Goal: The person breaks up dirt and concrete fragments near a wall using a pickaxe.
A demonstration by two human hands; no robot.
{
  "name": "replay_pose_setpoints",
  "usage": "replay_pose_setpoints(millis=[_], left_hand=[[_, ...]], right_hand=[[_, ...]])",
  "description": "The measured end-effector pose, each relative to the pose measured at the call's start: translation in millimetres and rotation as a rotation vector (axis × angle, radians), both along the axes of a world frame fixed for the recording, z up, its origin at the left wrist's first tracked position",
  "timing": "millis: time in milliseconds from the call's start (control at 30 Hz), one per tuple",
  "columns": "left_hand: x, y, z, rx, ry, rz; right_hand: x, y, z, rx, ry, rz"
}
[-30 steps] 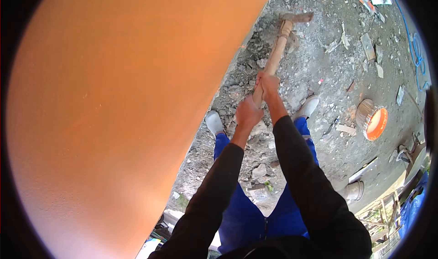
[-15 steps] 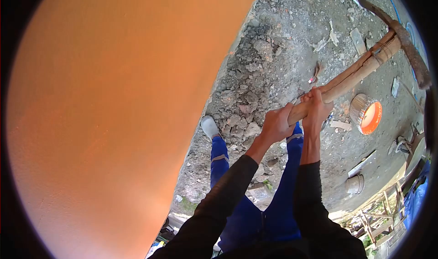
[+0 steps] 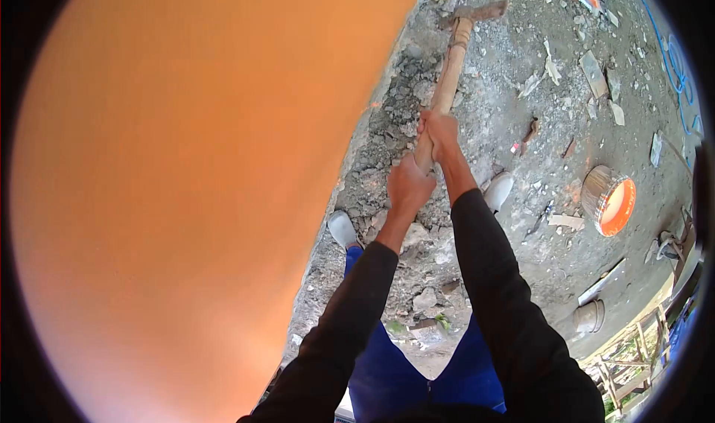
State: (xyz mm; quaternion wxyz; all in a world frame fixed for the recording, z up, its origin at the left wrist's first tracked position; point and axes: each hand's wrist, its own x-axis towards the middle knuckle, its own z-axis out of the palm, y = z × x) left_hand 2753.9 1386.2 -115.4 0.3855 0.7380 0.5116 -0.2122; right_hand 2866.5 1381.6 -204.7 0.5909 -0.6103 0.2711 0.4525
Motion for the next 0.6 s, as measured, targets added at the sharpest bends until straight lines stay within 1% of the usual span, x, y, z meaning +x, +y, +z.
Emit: replay_pose_setpoints(millis=[33,67,100,133,167,200,233,267,300,333,400,433,467,500,533,600], left_hand=[[-17,-21,10,0.026,-0.059,0.026],[-37,-51,25,0.113,-0.012,0.009],[-59,-77,43,0.087,-0.032,0.013],[-77,-101,62,0.074,-0.008,0.031],[-97,-118,72,-0.038,-0.060,0.071],[-117,-134,81,-0.109,-0.106,0.106],[-115,-140,100,-0.100,-0.076,0.040],[-113,-144,112,-0.146,-0.053,0.032],[-112,-149,115,-0.201,-0.116,0.012],[-101,-140,103,-0.230,-0.215,-0.027],[-53,-124,88,-0.220,-0.453,-0.134],[-17,-111,85,-0.230,-0.572,-0.169],[21,-99,76,-0.170,-0.698,-0.232],[64,-86,70,-0.139,-0.769,-0.278],[107,-68,75,-0.079,-0.901,-0.294],[177,-30,77,0.006,-0.899,-0.378]], right_hand=[[-12,-19,20,-0.023,0.069,-0.031],[-38,-51,31,0.003,0.102,-0.048],[-76,-94,53,-0.014,0.195,-0.019],[-78,-105,66,0.043,0.167,-0.047],[-86,-114,95,-0.063,0.145,-0.078],[-93,-129,118,-0.104,0.186,-0.098],[-99,-142,121,-0.084,0.140,-0.138],[-112,-164,131,-0.080,0.110,-0.171],[-107,-173,146,-0.119,0.068,-0.206],[-84,-166,156,-0.127,-0.009,-0.255],[-34,-158,182,-0.123,-0.218,-0.360],[-3,-152,189,-0.076,-0.356,-0.421],[33,-145,199,-0.087,-0.458,-0.425],[69,-134,210,-0.027,-0.547,-0.482],[107,-126,210,0.032,-0.656,-0.533],[172,-96,211,0.028,-0.790,-0.568]])
